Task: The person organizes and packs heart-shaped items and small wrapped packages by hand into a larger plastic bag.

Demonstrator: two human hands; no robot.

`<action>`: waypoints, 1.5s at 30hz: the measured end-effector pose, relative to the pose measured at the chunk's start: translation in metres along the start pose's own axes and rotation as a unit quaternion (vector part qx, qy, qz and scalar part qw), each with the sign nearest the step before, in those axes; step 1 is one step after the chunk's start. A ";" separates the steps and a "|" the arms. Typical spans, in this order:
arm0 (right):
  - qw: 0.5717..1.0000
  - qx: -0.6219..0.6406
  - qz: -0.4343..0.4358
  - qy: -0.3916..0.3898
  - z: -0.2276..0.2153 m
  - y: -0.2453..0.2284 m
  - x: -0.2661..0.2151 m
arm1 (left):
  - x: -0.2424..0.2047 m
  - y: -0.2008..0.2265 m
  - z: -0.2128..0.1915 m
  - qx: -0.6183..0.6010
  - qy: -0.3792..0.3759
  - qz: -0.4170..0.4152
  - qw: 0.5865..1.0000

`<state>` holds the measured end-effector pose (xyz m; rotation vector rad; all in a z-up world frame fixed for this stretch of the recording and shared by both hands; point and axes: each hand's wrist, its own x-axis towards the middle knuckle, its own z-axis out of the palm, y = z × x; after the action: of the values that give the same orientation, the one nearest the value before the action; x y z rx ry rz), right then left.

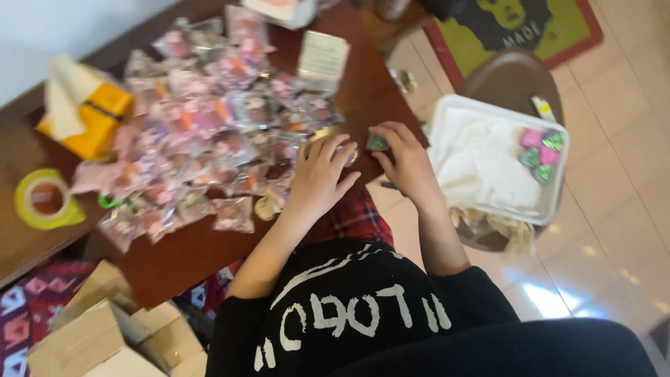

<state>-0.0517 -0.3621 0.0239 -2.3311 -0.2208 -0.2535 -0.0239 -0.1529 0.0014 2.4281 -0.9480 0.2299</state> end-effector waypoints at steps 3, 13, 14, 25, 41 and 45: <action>0.999 -0.031 -0.013 -0.012 0.031 -0.002 0.009 | -0.032 -0.020 -0.019 0.029 0.003 -0.052 0.998; 0.997 -0.067 -0.017 -0.032 0.069 -0.025 0.018 | -0.114 -0.037 -0.035 0.077 0.109 -0.147 0.980; 0.998 -0.062 -0.010 -0.033 0.070 -0.027 0.018 | -0.120 -0.039 -0.030 0.104 0.126 -0.136 0.977; 0.998 0.038 0.017 -0.042 0.051 -0.026 0.028 | -0.141 -0.037 -0.061 0.055 0.116 -0.119 0.985; 0.944 0.221 -0.162 -0.184 0.089 -0.070 0.138 | -0.107 -0.061 -0.150 -0.080 0.067 -0.159 0.982; 0.918 0.245 -0.179 -0.255 0.127 -0.066 0.161 | -0.089 -0.091 -0.152 -0.157 0.113 -0.119 0.974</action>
<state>0.1024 -0.2121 0.0220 -1.7995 -0.8699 0.2247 -0.0238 0.0349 0.0641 2.1438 -0.5402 0.2421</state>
